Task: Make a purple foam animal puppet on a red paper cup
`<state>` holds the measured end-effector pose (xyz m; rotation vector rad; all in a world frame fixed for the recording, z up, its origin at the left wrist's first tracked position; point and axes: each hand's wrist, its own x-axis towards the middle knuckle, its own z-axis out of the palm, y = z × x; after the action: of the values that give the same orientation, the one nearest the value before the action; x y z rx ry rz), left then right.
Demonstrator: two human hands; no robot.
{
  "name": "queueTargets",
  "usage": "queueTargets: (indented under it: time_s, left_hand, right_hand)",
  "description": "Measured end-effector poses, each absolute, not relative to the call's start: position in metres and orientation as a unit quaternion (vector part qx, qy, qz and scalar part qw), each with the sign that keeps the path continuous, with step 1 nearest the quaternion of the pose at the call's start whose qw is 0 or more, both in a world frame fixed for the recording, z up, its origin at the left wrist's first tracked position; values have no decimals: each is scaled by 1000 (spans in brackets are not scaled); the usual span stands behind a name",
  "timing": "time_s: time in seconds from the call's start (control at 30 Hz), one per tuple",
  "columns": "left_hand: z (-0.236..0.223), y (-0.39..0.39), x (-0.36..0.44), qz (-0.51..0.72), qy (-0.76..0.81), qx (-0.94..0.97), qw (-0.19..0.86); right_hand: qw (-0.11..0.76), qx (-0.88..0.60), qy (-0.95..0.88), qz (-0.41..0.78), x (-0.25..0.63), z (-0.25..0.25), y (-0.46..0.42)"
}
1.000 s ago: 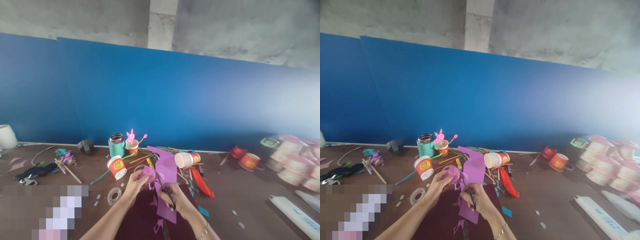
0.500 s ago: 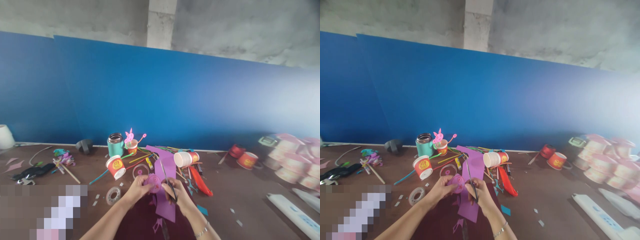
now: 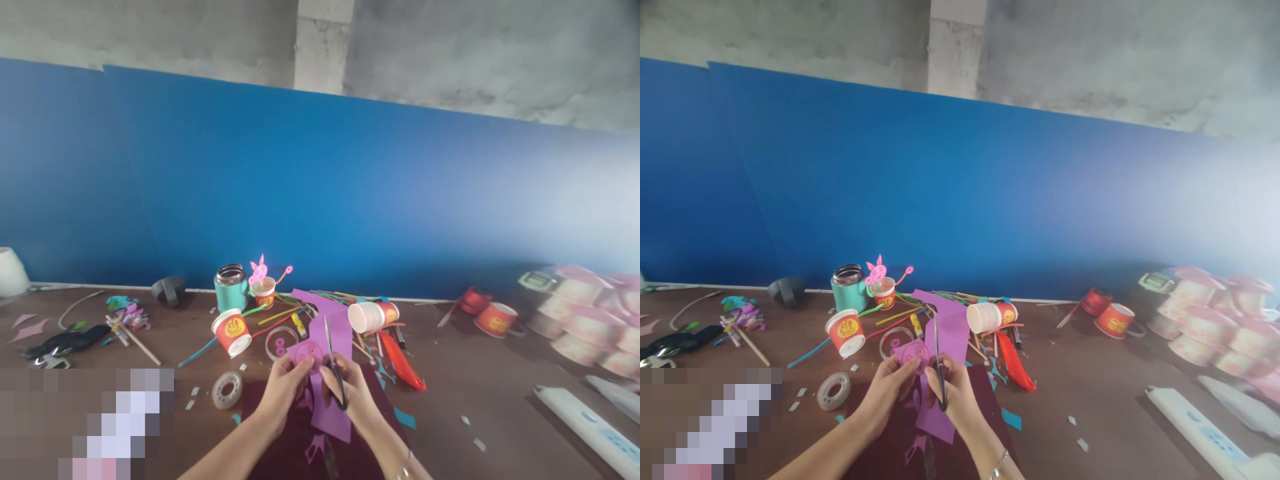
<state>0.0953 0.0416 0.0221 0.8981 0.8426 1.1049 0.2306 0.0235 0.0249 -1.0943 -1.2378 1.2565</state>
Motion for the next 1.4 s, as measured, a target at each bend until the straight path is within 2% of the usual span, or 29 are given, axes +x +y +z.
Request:
queueTargets:
  time_s: [0.13, 0.37, 0.87, 1.4]
  left_hand:
    - [28, 42, 94, 555, 380, 363, 645]
    - [29, 41, 94, 558, 353, 359, 660]
    - [33, 37, 96, 544, 309, 336, 704]
    - [33, 41, 93, 551, 290, 369, 690]
  right_hand:
    - [476, -435, -523, 558, 225, 23, 21]
    - [456, -419, -522, 587, 220, 21, 18]
    - [451, -426, -542, 567, 220, 21, 19]
    - [424, -477, -553, 536, 220, 22, 19]
